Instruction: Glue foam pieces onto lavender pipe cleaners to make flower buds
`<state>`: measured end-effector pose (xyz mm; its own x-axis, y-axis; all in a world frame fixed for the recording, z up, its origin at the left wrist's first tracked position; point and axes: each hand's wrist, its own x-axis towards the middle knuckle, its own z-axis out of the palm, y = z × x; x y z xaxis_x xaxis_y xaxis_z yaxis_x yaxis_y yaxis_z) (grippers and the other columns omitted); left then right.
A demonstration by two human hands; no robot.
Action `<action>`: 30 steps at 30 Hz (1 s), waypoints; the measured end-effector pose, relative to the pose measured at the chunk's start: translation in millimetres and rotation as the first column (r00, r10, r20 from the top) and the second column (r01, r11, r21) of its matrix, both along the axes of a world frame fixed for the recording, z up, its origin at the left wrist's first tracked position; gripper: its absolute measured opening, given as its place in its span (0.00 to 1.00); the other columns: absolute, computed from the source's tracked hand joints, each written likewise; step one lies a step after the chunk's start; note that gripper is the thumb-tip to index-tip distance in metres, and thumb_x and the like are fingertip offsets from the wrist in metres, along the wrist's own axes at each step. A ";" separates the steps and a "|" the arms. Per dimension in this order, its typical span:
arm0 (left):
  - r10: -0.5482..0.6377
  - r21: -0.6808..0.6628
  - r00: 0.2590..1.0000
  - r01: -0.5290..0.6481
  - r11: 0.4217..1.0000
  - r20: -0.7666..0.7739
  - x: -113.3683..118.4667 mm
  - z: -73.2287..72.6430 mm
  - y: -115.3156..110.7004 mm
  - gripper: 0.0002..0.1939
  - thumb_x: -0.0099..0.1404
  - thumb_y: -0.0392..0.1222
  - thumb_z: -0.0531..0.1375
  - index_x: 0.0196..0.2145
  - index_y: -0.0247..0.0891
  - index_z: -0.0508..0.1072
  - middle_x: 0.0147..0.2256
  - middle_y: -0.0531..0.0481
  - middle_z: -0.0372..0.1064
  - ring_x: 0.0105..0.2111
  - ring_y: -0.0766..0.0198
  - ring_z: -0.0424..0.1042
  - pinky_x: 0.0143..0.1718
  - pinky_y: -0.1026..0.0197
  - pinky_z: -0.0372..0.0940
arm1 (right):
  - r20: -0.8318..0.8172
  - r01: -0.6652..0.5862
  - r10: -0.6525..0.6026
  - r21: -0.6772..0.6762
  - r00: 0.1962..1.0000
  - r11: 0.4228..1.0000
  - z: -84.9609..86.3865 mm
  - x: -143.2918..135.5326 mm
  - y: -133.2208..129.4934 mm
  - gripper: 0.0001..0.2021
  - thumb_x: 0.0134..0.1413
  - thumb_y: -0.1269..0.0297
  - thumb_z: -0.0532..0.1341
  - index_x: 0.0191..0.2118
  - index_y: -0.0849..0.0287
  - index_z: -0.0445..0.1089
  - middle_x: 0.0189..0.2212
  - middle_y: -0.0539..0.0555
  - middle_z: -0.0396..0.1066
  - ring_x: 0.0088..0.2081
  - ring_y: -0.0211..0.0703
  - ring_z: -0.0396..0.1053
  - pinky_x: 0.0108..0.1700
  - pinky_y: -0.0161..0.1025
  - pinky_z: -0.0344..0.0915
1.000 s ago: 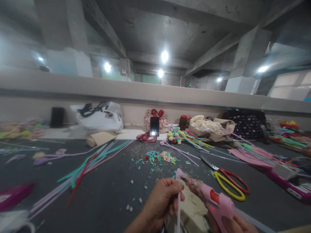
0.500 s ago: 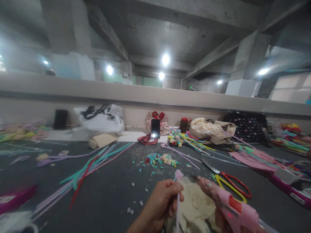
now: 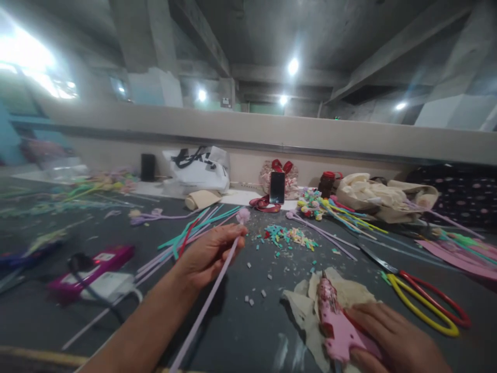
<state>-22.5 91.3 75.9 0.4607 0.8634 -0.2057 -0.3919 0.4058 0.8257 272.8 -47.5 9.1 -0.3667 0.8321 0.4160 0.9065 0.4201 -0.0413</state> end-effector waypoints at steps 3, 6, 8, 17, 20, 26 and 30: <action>0.009 -0.014 1.000 -0.009 1.000 0.030 1.2 -11.5 2.1 0.04 0.55 0.32 0.55 0.24 0.32 0.67 0.14 0.55 0.64 0.09 0.79 0.58 0.06 0.79 0.50 | 0.077 0.017 -0.016 -0.007 0.997 1.000 -1.8 2.0 6.5 0.14 0.43 0.56 0.60 0.39 0.53 0.71 0.34 0.55 0.73 0.33 0.48 0.71 0.32 0.37 0.69; -0.004 -0.028 0.999 0.005 1.000 0.053 5.0 -21.1 4.2 0.04 0.55 0.33 0.55 0.24 0.32 0.67 0.14 0.56 0.63 0.09 0.79 0.58 0.07 0.79 0.48 | 0.050 -0.063 0.058 0.109 0.997 0.992 -1.3 6.1 8.7 0.15 0.43 0.57 0.59 0.40 0.51 0.70 0.35 0.55 0.73 0.34 0.50 0.71 0.31 0.39 0.67; -0.012 -0.027 0.998 0.014 1.000 0.057 5.1 -25.5 6.5 0.04 0.54 0.34 0.56 0.24 0.31 0.67 0.15 0.56 0.63 0.09 0.79 0.57 0.06 0.79 0.46 | 0.005 -0.086 0.086 0.162 0.996 0.983 6.0 2.0 11.0 0.13 0.45 0.60 0.58 0.40 0.51 0.70 0.36 0.56 0.72 0.37 0.50 0.69 0.33 0.39 0.65; 0.058 0.089 0.998 -0.058 0.994 -0.004 -3.4 -38.3 13.3 0.06 0.51 0.39 0.59 0.25 0.33 0.68 0.16 0.57 0.64 0.09 0.80 0.55 0.07 0.78 0.42 | 0.126 -0.160 0.188 -0.204 0.974 0.966 47.9 -101.6 79.6 0.11 0.54 0.70 0.51 0.35 0.56 0.70 0.28 0.52 0.70 0.32 0.39 0.68 0.34 0.33 0.60; 0.095 0.131 0.995 -0.092 0.987 -0.014 -4.1 -41.4 15.4 0.08 0.50 0.41 0.60 0.25 0.34 0.68 0.16 0.58 0.64 0.09 0.81 0.54 0.08 0.77 0.42 | 0.204 -0.106 0.154 -0.226 0.967 0.968 42.4 -130.3 108.3 0.09 0.51 0.70 0.53 0.34 0.56 0.71 0.28 0.52 0.71 0.32 0.39 0.69 0.32 0.31 0.59; 0.084 0.184 0.996 -0.078 0.980 -0.028 -1.5 -41.9 13.8 0.11 0.49 0.44 0.60 0.20 0.33 0.67 0.13 0.59 0.60 0.08 0.80 0.51 0.08 0.75 0.41 | 0.285 -0.016 0.085 -0.238 0.955 0.971 21.7 -156.9 137.9 0.08 0.51 0.68 0.54 0.31 0.60 0.71 0.29 0.56 0.72 0.30 0.42 0.70 0.28 0.33 0.59; 0.064 0.200 0.998 -0.058 0.978 -0.025 1.4 -42.3 10.1 0.11 0.49 0.44 0.59 0.19 0.33 0.67 0.12 0.59 0.58 0.09 0.80 0.51 0.09 0.74 0.41 | 0.314 0.021 0.073 -0.285 0.946 0.958 7.9 -161.1 143.9 0.08 0.54 0.66 0.54 0.34 0.62 0.68 0.29 0.53 0.71 0.28 0.39 0.69 0.28 0.35 0.62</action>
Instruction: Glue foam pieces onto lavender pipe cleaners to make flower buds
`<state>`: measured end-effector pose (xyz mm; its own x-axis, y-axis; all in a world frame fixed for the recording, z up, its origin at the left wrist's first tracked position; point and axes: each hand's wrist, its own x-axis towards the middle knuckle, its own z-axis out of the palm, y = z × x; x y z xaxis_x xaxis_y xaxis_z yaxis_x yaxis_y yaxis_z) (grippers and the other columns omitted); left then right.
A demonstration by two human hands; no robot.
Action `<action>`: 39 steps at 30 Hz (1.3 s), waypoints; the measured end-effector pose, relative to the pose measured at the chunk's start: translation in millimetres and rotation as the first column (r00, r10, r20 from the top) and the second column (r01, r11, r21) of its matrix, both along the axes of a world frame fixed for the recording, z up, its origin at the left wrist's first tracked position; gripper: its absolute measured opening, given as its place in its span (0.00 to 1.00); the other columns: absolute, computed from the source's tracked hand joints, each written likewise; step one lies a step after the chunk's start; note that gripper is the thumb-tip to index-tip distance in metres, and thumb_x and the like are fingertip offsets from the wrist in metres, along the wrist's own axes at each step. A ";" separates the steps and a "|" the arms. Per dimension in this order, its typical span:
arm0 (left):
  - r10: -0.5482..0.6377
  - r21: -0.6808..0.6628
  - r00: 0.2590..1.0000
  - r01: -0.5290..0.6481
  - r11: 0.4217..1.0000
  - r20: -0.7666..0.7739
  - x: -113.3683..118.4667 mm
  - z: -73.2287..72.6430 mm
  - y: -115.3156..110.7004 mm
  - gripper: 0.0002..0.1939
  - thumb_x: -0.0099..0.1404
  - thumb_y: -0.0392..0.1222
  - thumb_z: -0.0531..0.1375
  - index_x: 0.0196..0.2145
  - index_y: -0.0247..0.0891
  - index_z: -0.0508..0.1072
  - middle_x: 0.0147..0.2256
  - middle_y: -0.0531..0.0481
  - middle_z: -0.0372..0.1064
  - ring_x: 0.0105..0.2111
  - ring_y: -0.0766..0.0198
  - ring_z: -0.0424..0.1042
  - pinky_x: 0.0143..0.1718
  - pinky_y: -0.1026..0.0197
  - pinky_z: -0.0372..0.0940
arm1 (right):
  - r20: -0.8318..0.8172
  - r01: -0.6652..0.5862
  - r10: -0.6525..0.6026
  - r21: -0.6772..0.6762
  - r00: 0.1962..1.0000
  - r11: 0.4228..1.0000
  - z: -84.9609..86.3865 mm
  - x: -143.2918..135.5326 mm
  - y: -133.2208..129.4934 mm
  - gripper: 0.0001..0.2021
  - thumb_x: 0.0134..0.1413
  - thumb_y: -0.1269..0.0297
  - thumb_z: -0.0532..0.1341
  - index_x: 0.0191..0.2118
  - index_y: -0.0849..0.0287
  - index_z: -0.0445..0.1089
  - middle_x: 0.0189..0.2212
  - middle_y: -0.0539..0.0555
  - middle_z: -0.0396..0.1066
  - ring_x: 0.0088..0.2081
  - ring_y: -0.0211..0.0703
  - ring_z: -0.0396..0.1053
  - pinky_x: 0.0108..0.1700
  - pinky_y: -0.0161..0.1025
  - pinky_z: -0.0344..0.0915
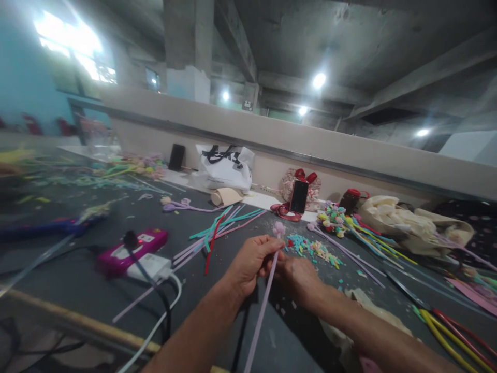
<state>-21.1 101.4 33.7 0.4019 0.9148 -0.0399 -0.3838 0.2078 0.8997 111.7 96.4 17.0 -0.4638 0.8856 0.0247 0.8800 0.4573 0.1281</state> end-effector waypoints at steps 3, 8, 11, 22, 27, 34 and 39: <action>-0.010 0.013 1.000 0.010 1.000 -0.001 1.3 -1.3 -1.4 0.11 0.49 0.44 0.59 0.18 0.33 0.66 0.12 0.58 0.58 0.09 0.79 0.51 0.09 0.74 0.41 | -0.019 0.005 -0.006 -0.019 1.000 1.000 -4.1 0.1 3.0 0.10 0.56 0.63 0.52 0.40 0.63 0.65 0.30 0.51 0.69 0.28 0.37 0.68 0.30 0.38 0.65; 0.020 0.018 1.000 -0.020 1.000 -0.006 0.3 -1.0 -0.4 0.11 0.49 0.45 0.59 0.19 0.33 0.66 0.12 0.59 0.58 0.09 0.79 0.51 0.09 0.74 0.41 | -0.122 0.021 -0.022 -0.013 0.992 1.000 3.2 10.1 8.1 0.08 0.52 0.67 0.53 0.33 0.60 0.69 0.28 0.53 0.72 0.30 0.39 0.69 0.29 0.32 0.59; 0.040 0.017 0.999 -0.040 0.999 -0.010 -1.0 0.3 1.0 0.11 0.48 0.45 0.59 0.20 0.33 0.67 0.13 0.58 0.59 0.09 0.79 0.51 0.09 0.74 0.41 | -0.178 0.048 -0.048 -0.002 0.983 0.999 10.1 20.8 10.3 0.10 0.51 0.69 0.51 0.31 0.59 0.70 0.28 0.52 0.73 0.30 0.39 0.69 0.30 0.31 0.57; 0.043 0.009 0.999 -0.043 0.999 -0.019 -0.7 -0.1 1.2 0.12 0.49 0.45 0.60 0.18 0.34 0.66 0.10 0.60 0.57 0.08 0.79 0.51 0.09 0.73 0.41 | -0.249 0.081 -0.093 -0.058 0.964 0.995 -3.5 0.9 2.3 0.09 0.49 0.69 0.53 0.36 0.58 0.68 0.33 0.56 0.72 0.33 0.41 0.69 0.31 0.31 0.57; 0.045 0.003 0.999 -0.045 0.999 -0.017 -0.2 0.1 -0.2 0.11 0.47 0.45 0.60 0.21 0.33 0.68 0.12 0.59 0.60 0.08 0.79 0.51 0.09 0.73 0.41 | -0.359 0.092 -0.116 -0.083 0.926 0.992 -0.1 3.8 7.2 0.07 0.49 0.71 0.52 0.31 0.60 0.66 0.30 0.57 0.71 0.31 0.42 0.68 0.30 0.32 0.57; 0.020 -0.009 0.999 -0.021 1.000 -0.044 1.2 -0.4 -1.5 0.12 0.49 0.46 0.60 0.19 0.34 0.66 0.14 0.59 0.60 0.09 0.80 0.51 0.09 0.74 0.40 | -0.605 0.089 -0.183 -0.183 0.775 0.979 23.4 41.1 -6.7 0.06 0.49 0.70 0.49 0.25 0.58 0.58 0.18 0.46 0.61 0.19 0.34 0.63 0.21 0.28 0.56; -0.057 -0.039 0.994 0.053 0.998 -0.092 8.1 -2.6 -6.0 0.11 0.49 0.44 0.60 0.19 0.33 0.66 0.15 0.58 0.62 0.09 0.80 0.51 0.08 0.75 0.40 | -0.741 0.057 -0.258 -0.286 0.620 0.957 30.7 73.1 -41.5 0.05 0.49 0.66 0.50 0.27 0.59 0.59 0.17 0.44 0.57 0.17 0.32 0.60 0.19 0.28 0.57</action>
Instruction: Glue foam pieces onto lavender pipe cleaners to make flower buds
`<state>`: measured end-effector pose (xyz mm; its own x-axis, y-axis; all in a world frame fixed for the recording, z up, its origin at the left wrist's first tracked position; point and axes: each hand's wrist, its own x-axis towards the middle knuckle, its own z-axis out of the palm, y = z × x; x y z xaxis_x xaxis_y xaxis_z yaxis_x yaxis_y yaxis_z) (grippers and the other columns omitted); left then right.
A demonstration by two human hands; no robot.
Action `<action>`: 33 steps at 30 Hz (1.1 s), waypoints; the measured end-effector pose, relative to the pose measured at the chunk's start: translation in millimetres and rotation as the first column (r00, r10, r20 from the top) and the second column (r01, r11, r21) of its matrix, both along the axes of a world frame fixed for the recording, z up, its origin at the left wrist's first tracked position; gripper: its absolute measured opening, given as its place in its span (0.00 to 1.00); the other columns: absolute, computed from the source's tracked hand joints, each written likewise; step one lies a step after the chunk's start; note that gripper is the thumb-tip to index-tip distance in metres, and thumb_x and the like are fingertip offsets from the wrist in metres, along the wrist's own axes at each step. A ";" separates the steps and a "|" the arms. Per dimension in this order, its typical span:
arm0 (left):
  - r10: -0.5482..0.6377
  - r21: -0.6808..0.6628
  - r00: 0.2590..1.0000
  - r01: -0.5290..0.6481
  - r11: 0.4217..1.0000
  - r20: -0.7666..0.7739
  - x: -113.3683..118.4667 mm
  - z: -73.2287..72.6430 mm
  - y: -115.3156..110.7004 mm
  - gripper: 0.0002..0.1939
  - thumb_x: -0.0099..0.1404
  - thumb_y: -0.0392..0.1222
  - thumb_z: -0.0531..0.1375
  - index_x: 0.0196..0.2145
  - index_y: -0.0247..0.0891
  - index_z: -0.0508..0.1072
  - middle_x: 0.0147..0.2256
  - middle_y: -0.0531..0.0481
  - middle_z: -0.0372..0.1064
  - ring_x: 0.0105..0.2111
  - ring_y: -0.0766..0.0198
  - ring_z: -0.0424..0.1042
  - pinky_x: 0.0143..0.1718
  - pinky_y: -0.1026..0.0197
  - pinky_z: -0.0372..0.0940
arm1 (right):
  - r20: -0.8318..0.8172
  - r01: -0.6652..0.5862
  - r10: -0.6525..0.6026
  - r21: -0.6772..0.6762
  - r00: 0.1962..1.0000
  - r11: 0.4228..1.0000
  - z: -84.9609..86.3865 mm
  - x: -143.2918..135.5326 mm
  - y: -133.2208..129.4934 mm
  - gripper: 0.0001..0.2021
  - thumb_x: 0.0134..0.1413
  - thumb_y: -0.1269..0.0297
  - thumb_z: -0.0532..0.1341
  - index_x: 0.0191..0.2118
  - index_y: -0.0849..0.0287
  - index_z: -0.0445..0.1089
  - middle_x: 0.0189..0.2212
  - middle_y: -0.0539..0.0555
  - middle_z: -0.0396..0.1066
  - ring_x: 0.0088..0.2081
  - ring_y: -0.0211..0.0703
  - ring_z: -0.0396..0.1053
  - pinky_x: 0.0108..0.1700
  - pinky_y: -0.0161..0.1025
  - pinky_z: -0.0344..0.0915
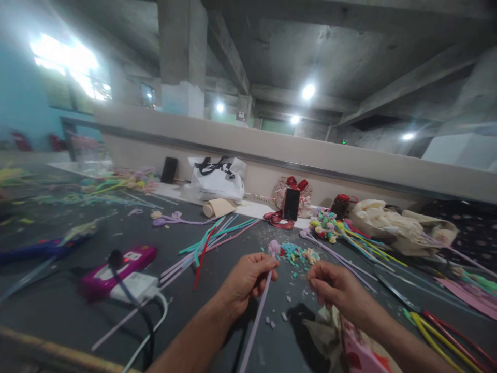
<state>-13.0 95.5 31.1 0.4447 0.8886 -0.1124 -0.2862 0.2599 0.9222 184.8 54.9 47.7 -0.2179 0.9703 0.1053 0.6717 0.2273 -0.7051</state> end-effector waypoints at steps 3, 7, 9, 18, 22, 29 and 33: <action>-0.084 -0.027 0.996 0.083 0.996 -0.034 11.2 1.8 -5.5 0.10 0.49 0.43 0.60 0.18 0.33 0.66 0.14 0.57 0.63 0.09 0.80 0.52 0.08 0.75 0.42 | -0.196 0.036 -0.048 -0.064 0.979 0.997 2.8 15.9 -19.1 0.05 0.48 0.65 0.54 0.28 0.60 0.63 0.16 0.44 0.59 0.18 0.32 0.58 0.20 0.28 0.56; -0.199 -0.060 0.977 0.194 0.979 -0.077 38.2 8.6 -16.6 0.11 0.49 0.44 0.60 0.18 0.32 0.67 0.11 0.57 0.62 0.08 0.78 0.52 0.08 0.75 0.45 | -0.508 0.109 -0.132 -0.075 0.851 0.991 3.1 29.4 -32.3 0.05 0.42 0.66 0.61 0.28 0.61 0.67 0.16 0.44 0.61 0.18 0.31 0.57 0.22 0.29 0.55; -0.248 -0.073 0.964 0.242 0.968 -0.094 54.5 10.5 -22.7 0.12 0.49 0.44 0.60 0.18 0.32 0.68 0.11 0.56 0.62 0.07 0.78 0.53 0.08 0.74 0.44 | -0.586 0.151 -0.146 -0.041 0.797 0.988 -0.2 33.6 -35.3 0.05 0.40 0.67 0.62 0.28 0.60 0.67 0.16 0.44 0.61 0.19 0.31 0.57 0.22 0.29 0.55; -0.317 -0.106 0.947 0.310 0.945 -0.058 99.6 -8.1 -32.1 0.14 0.49 0.46 0.60 0.18 0.30 0.69 0.11 0.53 0.63 0.07 0.77 0.54 0.08 0.74 0.47 | -0.521 0.232 -0.173 0.051 0.836 0.971 -25.4 44.2 -44.8 0.04 0.44 0.70 0.59 0.31 0.60 0.66 0.19 0.46 0.65 0.20 0.33 0.60 0.22 0.29 0.57; -0.320 -0.121 0.945 0.312 0.942 -0.061 105.3 -14.8 -31.5 0.14 0.50 0.45 0.60 0.18 0.30 0.68 0.11 0.53 0.63 0.06 0.77 0.54 0.07 0.74 0.46 | -0.457 0.245 -0.194 0.054 0.868 0.968 -28.7 46.8 -45.1 0.05 0.44 0.71 0.58 0.31 0.60 0.65 0.19 0.46 0.67 0.20 0.34 0.62 0.22 0.30 0.58; -0.304 -0.066 0.945 0.298 0.952 -0.119 106.5 -15.4 -35.4 0.14 0.48 0.46 0.61 0.18 0.30 0.68 0.11 0.53 0.64 0.07 0.77 0.54 0.08 0.74 0.46 | -0.277 0.237 -0.178 0.196 0.944 0.952 -22.1 45.9 -50.2 0.06 0.42 0.75 0.57 0.29 0.59 0.67 0.18 0.45 0.64 0.22 0.34 0.62 0.25 0.30 0.57; -0.320 -0.057 0.944 0.316 0.947 -0.084 104.7 -13.6 -35.4 0.17 0.47 0.50 0.61 0.17 0.31 0.67 0.08 0.55 0.60 0.06 0.77 0.53 0.08 0.73 0.45 | -0.318 0.271 -0.215 0.144 0.923 0.952 -24.2 42.7 -49.2 0.03 0.45 0.69 0.58 0.24 0.61 0.67 0.17 0.45 0.62 0.21 0.34 0.60 0.23 0.30 0.56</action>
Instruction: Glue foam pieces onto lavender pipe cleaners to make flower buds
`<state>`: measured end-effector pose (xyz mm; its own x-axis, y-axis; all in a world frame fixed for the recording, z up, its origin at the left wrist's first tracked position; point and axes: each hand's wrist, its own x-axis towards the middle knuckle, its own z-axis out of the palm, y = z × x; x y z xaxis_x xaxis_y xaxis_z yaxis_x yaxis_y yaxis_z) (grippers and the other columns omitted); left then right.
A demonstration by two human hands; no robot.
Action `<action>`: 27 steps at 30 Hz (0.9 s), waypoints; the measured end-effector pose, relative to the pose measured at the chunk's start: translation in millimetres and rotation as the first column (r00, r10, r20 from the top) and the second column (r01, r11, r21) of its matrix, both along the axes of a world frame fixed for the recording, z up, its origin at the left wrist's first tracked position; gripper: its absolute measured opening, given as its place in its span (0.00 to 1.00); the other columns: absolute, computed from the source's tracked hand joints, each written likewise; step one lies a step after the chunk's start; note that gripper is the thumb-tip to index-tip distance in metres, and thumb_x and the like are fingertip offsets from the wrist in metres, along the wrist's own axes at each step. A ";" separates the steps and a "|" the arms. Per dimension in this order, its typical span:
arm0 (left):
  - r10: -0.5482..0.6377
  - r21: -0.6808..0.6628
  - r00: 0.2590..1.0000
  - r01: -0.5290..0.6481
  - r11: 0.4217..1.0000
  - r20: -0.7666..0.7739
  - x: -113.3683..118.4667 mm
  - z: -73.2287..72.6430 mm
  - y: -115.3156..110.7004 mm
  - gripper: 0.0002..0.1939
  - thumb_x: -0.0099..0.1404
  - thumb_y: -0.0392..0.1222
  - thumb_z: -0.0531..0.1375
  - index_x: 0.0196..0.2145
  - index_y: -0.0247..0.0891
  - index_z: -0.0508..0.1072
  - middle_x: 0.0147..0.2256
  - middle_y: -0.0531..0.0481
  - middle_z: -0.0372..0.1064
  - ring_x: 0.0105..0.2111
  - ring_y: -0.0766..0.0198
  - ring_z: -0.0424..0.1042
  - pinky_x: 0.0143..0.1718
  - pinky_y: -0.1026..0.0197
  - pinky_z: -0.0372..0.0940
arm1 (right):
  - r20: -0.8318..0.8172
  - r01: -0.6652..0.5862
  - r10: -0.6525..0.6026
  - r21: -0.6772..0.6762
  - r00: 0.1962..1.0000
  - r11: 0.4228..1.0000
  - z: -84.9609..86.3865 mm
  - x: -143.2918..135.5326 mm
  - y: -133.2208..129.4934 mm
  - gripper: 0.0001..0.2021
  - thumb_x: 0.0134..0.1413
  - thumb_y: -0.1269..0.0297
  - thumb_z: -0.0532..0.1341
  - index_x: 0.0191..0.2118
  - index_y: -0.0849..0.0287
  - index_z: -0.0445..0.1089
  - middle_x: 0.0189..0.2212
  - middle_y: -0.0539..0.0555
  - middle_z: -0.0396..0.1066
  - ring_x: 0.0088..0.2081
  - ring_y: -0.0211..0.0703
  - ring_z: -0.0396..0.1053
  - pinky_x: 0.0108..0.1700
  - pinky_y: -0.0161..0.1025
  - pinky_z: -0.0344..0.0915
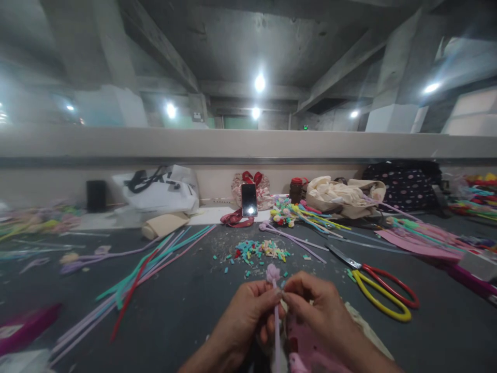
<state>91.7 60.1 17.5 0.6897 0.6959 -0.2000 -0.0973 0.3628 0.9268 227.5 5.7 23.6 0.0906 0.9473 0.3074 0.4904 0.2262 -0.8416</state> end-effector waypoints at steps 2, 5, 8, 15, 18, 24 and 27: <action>-0.003 -0.004 1.000 0.003 1.000 0.027 -1.7 -0.6 0.1 0.17 0.48 0.51 0.60 0.17 0.32 0.66 0.08 0.55 0.60 0.06 0.77 0.53 0.08 0.73 0.46 | -0.059 -0.020 0.019 -0.026 0.998 0.999 -1.4 -0.9 0.9 0.05 0.45 0.67 0.58 0.23 0.61 0.66 0.17 0.46 0.63 0.21 0.34 0.61 0.23 0.30 0.56; -0.025 0.004 0.998 0.025 1.000 0.062 -4.6 -2.3 -0.9 0.17 0.50 0.51 0.59 0.17 0.32 0.66 0.08 0.55 0.60 0.06 0.76 0.53 0.08 0.73 0.45 | -0.219 -0.147 0.129 -0.066 0.967 0.987 -1.6 -0.3 1.4 0.05 0.47 0.67 0.57 0.24 0.62 0.66 0.18 0.47 0.65 0.21 0.34 0.61 0.24 0.30 0.57; -0.042 0.015 0.998 0.041 0.999 0.056 -6.4 -3.2 -3.0 0.18 0.49 0.52 0.59 0.17 0.32 0.65 0.08 0.55 0.60 0.06 0.77 0.52 0.08 0.73 0.44 | -0.374 -0.289 0.232 -0.105 0.898 0.951 -1.3 3.2 1.9 0.05 0.46 0.66 0.58 0.26 0.62 0.66 0.19 0.47 0.66 0.22 0.33 0.61 0.25 0.30 0.57; -0.084 0.038 0.996 0.084 0.996 0.005 -5.5 -2.1 -8.1 0.17 0.50 0.51 0.59 0.18 0.32 0.66 0.10 0.55 0.61 0.07 0.77 0.54 0.09 0.73 0.46 | -0.597 -0.429 0.239 -0.199 0.766 0.881 -2.7 10.2 4.3 0.09 0.39 0.62 0.63 0.25 0.63 0.66 0.18 0.47 0.66 0.19 0.31 0.59 0.22 0.28 0.53; -0.044 0.026 0.999 0.043 0.999 0.031 -3.3 -1.0 -9.5 0.17 0.50 0.51 0.59 0.18 0.33 0.66 0.09 0.55 0.61 0.07 0.76 0.55 0.09 0.73 0.47 | -0.617 -0.425 0.211 -0.222 0.758 0.877 -2.3 9.1 5.6 0.09 0.38 0.62 0.63 0.23 0.64 0.66 0.17 0.49 0.67 0.18 0.31 0.60 0.21 0.28 0.53; -0.003 -0.151 0.995 0.019 0.988 0.101 -2.1 -1.2 -4.7 0.16 0.48 0.47 0.60 0.14 0.33 0.64 0.06 0.57 0.56 0.05 0.77 0.50 0.07 0.73 0.43 | -0.554 -0.206 0.067 -0.191 0.830 0.960 -3.0 8.9 6.3 0.06 0.45 0.63 0.60 0.27 0.62 0.69 0.15 0.45 0.65 0.13 0.27 0.54 0.15 0.25 0.47; 0.014 -0.223 0.994 0.011 0.975 0.107 -4.1 -3.3 -1.8 0.14 0.48 0.44 0.60 0.15 0.31 0.65 0.09 0.56 0.58 0.07 0.77 0.53 0.09 0.74 0.47 | -0.371 -0.044 0.007 -0.092 0.929 0.995 -1.0 9.2 3.3 0.04 0.44 0.66 0.60 0.27 0.60 0.70 0.16 0.45 0.64 0.15 0.29 0.56 0.15 0.26 0.49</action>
